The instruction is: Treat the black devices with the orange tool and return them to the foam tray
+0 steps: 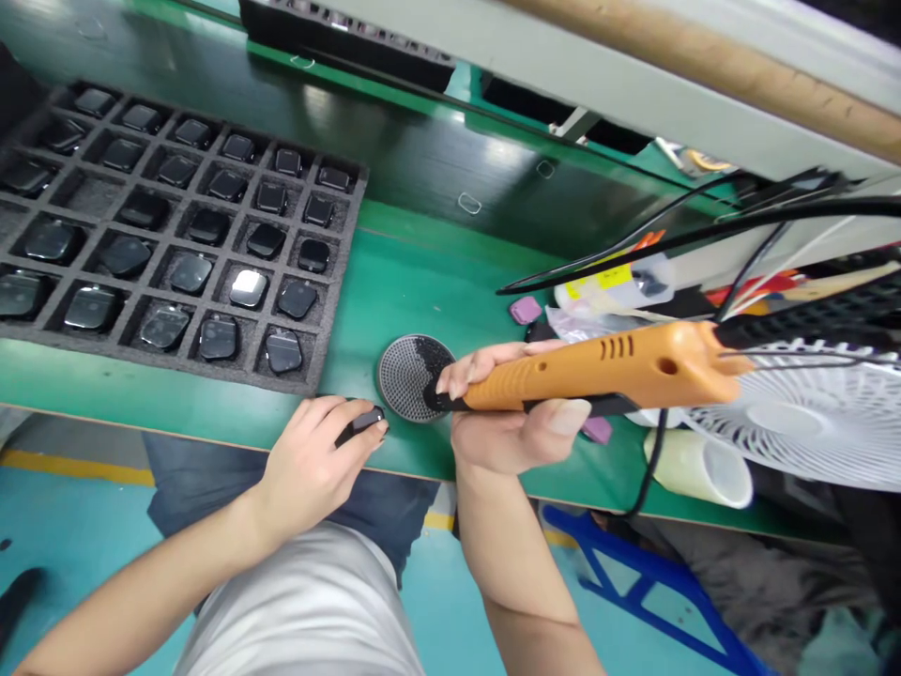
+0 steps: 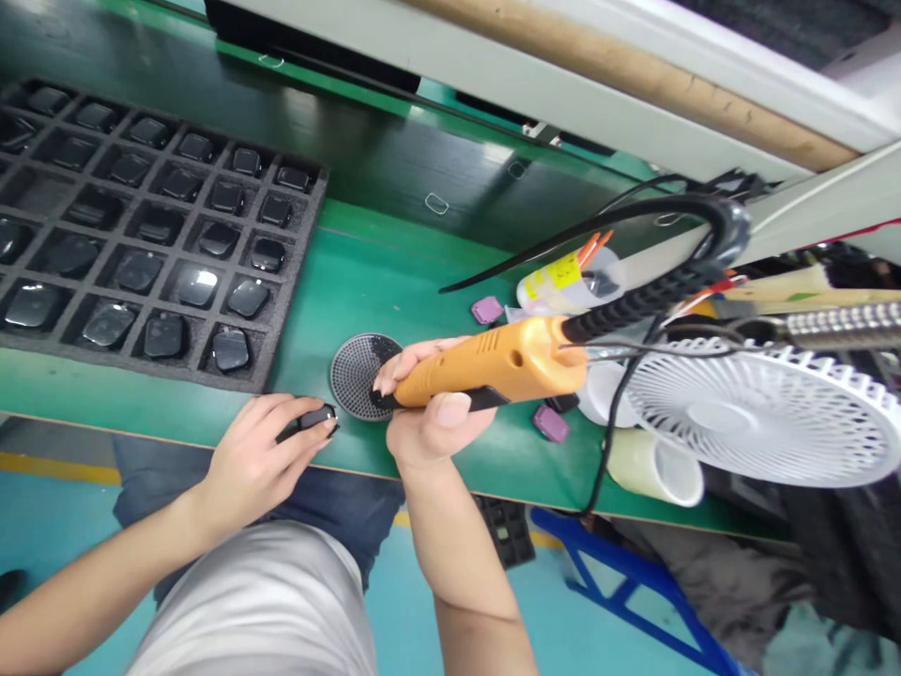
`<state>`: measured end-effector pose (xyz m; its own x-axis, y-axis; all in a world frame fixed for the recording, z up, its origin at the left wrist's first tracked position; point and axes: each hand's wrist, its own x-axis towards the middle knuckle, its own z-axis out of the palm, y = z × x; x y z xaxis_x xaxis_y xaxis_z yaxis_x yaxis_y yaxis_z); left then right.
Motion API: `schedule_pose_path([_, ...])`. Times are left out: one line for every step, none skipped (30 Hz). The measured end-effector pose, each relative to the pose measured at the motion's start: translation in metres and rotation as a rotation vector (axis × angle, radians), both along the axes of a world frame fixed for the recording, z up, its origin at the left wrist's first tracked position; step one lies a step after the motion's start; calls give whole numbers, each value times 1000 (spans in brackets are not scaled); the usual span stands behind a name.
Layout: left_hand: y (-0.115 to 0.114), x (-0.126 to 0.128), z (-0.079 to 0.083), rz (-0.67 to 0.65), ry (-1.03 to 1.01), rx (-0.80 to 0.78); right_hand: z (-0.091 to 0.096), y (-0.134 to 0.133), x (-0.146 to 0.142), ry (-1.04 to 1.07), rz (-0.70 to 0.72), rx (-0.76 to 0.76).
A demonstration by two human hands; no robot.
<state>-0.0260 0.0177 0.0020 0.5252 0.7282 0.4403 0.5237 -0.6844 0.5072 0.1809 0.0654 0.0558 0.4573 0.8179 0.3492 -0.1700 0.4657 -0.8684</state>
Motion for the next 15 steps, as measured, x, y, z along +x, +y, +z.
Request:
schedule_pose_path([0, 1, 0, -1, 0, 4, 1, 0, 1, 0, 7, -5])
schedule_pose_path([0, 1, 1, -5, -2, 9, 4, -1, 1, 1, 15, -9])
schedule_pose_path([0, 1, 1, -12, -5, 13, 8, -3, 1, 4, 24, -11])
schedule_pose_path([0, 2, 1, -20, -9, 19, 12, -5, 0, 6, 31, -10])
schedule_pose_path([0, 2, 0, -30, -14, 24, 17, -8, -2, 9, 39, -11])
schedule_pose_path([0, 2, 0, -36, -19, 30, 23, -11, -4, 10, 48, -13])
schedule_pose_path([0, 1, -1, -41, -20, 36, 29, -15, -7, 10, 56, -20])
schedule_pose_path([1, 1, -1, -45, -18, 44, 34, -19, -10, 7, 71, -32])
schedule_pose_path([1, 1, -1, -49, -12, 52, 38, -22, -13, 0, 97, -48])
schedule_pose_path([1, 1, -1, -50, -6, 58, 40, -25, -16, -8, 130, -63])
schedule_pose_path([2, 1, -1, -50, -2, 62, 42, -26, -18, -17, 166, -73])
schedule_pose_path([2, 1, -1, -50, -2, 64, 42, -28, -20, -24, 202, -78])
schedule_pose_path([2, 1, 0, -50, -4, 62, 41, -28, -21, -27, 233, -80])
schedule_pose_path([2, 2, 0, -49, -8, 59, 39, -28, -22, -29, 255, -80])
schedule_pose_path([2, 2, 0, -49, -11, 55, 37, -27, -23, -30, 269, -78])
